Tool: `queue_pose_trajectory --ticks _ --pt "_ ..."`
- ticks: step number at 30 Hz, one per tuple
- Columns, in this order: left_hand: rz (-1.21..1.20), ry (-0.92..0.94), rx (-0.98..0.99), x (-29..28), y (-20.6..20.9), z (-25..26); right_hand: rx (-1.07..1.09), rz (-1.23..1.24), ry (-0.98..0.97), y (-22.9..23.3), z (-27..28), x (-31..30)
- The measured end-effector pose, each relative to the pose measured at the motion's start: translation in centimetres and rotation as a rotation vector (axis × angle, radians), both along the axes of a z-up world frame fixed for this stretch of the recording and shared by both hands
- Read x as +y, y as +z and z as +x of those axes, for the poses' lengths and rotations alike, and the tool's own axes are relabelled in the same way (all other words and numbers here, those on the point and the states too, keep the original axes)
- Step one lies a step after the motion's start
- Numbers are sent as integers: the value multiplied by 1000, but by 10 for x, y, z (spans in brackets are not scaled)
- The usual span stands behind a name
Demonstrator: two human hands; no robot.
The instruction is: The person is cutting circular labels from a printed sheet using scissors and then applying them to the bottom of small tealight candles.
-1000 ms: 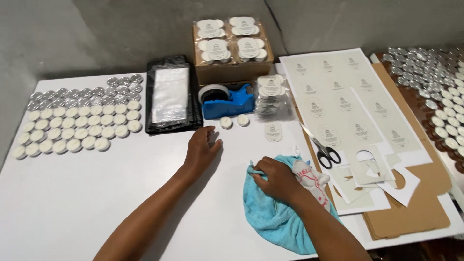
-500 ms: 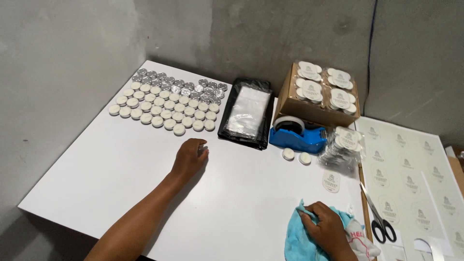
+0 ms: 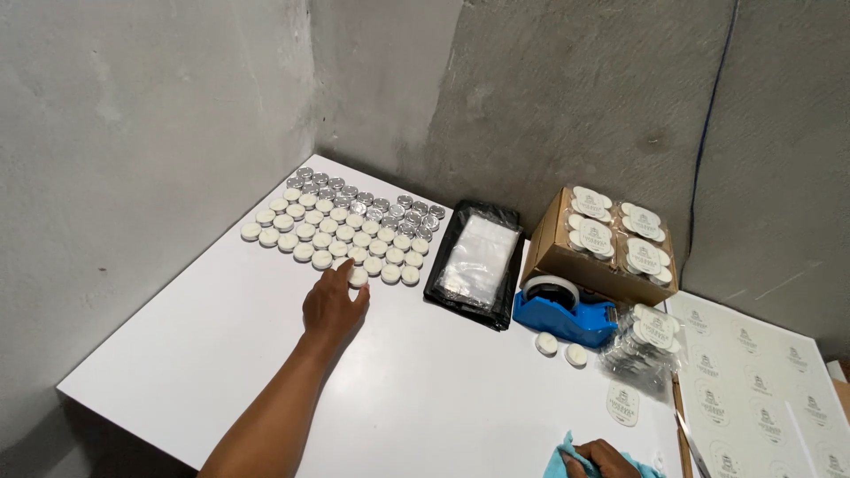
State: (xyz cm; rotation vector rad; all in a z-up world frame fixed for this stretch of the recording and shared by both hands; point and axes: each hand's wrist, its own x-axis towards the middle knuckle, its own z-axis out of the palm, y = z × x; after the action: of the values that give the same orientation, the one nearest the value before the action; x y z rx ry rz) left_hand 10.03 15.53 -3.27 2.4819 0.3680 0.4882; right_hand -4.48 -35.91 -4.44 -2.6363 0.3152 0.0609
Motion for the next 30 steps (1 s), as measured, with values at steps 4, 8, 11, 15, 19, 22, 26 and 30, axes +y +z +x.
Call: queue_pose_trajectory --ticks 4,8,11,15,19,22,26,30 --pt "130 -12 -15 1 -22 11 17 -5 -7 -1 1 0" --pt "205 -17 -74 -2 -22 9 13 40 -17 12 0 7" --pt "259 -24 -175 -1 -27 9 26 90 -7 22 -6 13" --pt "205 -39 -166 1 -31 10 -68 48 73 13 -3 6" --pt "25 -69 14 -3 4 -8 -194 117 218 13 -2 -2" --pt "36 -94 -10 1 -12 -4 -158 92 234 29 -5 5" --pt "2 -183 22 4 -16 -7 -190 111 266 39 -10 14" --pt "-106 -271 179 -11 15 -24 -356 75 364 39 -12 22"
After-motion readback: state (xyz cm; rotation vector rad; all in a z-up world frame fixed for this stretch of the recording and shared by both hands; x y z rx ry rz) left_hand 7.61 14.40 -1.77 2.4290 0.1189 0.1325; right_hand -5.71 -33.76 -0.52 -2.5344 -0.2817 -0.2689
